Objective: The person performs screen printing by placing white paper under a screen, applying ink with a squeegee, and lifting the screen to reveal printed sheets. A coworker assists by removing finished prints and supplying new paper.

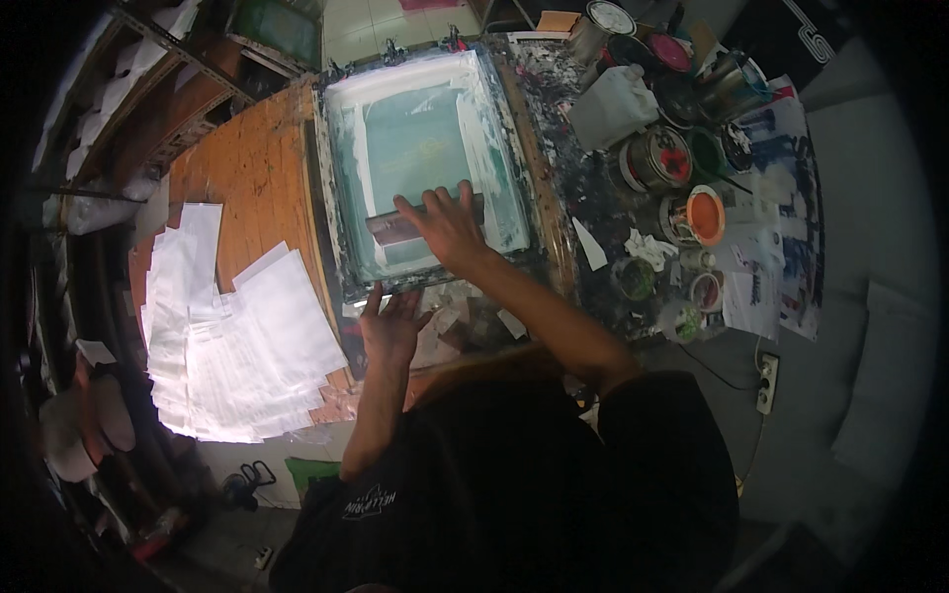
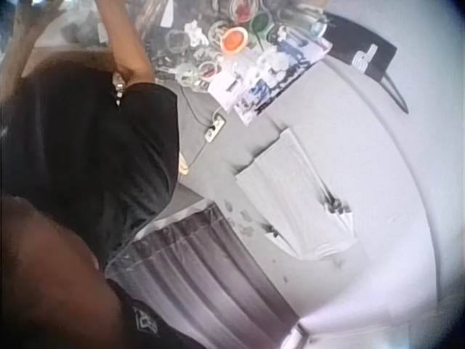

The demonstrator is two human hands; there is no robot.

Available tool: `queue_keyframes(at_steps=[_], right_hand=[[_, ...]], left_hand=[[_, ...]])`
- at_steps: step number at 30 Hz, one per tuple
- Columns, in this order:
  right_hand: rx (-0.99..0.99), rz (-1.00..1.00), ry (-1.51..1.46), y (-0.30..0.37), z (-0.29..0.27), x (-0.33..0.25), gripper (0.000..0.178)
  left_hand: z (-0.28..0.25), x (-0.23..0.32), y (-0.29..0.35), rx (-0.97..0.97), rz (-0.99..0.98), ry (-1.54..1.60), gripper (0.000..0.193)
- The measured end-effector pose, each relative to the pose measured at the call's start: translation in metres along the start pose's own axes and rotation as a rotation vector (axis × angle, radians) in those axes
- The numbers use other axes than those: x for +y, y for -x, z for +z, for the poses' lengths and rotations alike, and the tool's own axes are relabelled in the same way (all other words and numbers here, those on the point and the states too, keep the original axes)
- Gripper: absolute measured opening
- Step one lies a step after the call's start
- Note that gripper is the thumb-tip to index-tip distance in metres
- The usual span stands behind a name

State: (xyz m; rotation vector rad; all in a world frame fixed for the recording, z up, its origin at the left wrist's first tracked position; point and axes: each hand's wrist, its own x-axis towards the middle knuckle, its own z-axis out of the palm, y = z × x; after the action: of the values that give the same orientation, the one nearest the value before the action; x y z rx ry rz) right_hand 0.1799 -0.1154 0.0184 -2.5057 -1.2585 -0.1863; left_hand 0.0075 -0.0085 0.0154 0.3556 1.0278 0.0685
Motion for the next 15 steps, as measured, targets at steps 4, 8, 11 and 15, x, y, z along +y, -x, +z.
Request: queue_keyframes(at_steps=[4,8,11,15], right_hand=[[0.068,-0.008,0.05,-0.013,0.026,0.013,0.069],[0.115,0.002,0.088,-0.083,0.047,0.053,0.069],[0.107,0.058,0.163,-0.148,0.055,0.09,0.067],[0.034,0.072,0.125,-0.188,0.051,0.119,0.056]], left_hand=[[0.001,0.001,-0.006,0.014,-0.017,-0.014,0.076],[0.01,0.007,-0.004,-0.085,-0.006,-0.079,0.083],[0.007,0.006,-0.006,-0.099,-0.022,-0.105,0.082],[0.0,0.005,-0.019,-0.039,-0.075,-0.093,0.083]])
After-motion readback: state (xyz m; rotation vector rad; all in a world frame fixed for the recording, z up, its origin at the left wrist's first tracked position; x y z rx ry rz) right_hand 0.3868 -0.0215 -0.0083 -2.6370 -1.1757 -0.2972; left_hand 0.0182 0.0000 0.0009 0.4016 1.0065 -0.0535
